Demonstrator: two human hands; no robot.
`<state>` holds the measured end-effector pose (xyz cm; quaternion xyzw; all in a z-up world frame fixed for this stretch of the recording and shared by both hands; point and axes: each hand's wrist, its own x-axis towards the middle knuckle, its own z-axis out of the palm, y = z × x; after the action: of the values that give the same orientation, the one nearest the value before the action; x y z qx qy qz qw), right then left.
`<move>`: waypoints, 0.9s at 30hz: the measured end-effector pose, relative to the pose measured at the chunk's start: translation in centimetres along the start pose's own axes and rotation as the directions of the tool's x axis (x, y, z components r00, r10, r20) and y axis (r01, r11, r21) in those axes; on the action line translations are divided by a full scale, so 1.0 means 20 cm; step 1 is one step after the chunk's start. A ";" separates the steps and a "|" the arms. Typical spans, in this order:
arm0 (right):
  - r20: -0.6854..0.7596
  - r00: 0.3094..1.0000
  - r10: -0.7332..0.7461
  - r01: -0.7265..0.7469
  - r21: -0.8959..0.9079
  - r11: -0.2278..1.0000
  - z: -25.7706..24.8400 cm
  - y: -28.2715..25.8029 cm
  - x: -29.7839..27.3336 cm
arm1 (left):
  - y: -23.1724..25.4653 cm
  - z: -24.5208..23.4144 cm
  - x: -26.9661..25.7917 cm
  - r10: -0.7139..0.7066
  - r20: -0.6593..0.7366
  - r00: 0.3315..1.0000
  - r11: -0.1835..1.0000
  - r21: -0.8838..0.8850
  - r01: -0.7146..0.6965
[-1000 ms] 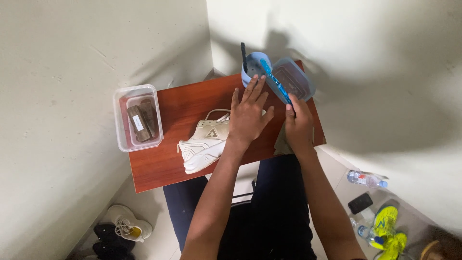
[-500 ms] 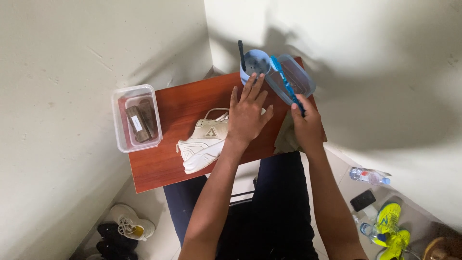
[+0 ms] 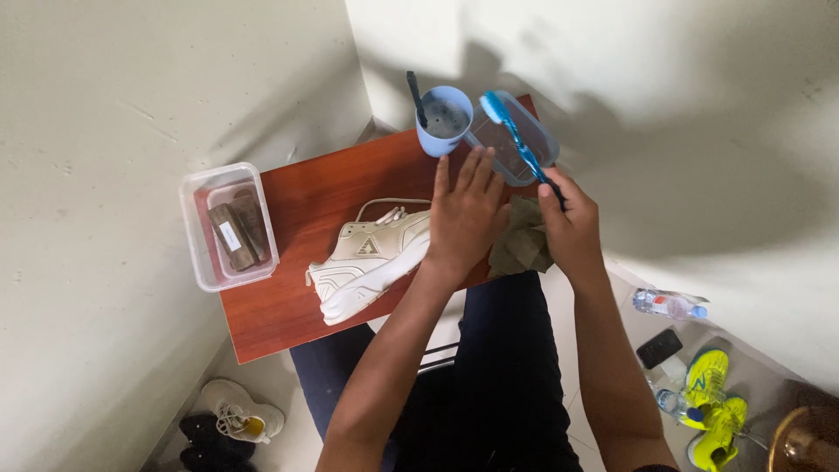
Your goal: Cleaning a white sneaker using a toothbrush and a cloth to scrub and wipe the surface.
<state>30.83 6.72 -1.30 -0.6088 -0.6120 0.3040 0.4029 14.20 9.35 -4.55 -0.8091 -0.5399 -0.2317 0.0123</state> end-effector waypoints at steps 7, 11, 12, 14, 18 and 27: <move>0.161 0.981 -0.109 0.115 -0.027 0.993 0.11 -0.06 0.15 | 0.01 0.10 0.03 -0.011 0.019 1.000 1.000 -0.016 0.011; 0.191 0.978 -0.083 0.099 -0.073 0.992 0.11 -0.07 0.16 | 0.00 0.14 0.01 -0.039 0.113 0.993 0.998 0.058 0.032; 0.168 0.983 -0.076 0.090 -0.077 0.993 0.11 -0.06 0.15 | 0.01 0.14 0.00 -0.037 0.166 0.986 0.996 0.081 0.023; 0.140 0.989 -0.054 0.065 -0.078 0.995 0.08 -0.05 0.13 | 0.03 0.14 0.01 -0.027 0.215 0.976 0.997 0.082 0.010; 0.058 0.996 0.063 -0.057 -0.111 0.992 -0.03 -0.09 0.08 | 0.13 0.08 0.03 -0.007 0.267 0.964 0.996 0.084 -0.016; -0.020 0.977 0.214 -0.178 -0.629 0.756 -0.14 0.17 0.08 | 0.24 0.41 0.07 -0.050 -0.028 0.998 0.993 0.108 0.052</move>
<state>35.07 8.21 -2.63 -0.7604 -0.6216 0.1394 0.1266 21.88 10.74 -10.32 -0.7903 -0.5720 -0.2123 0.0571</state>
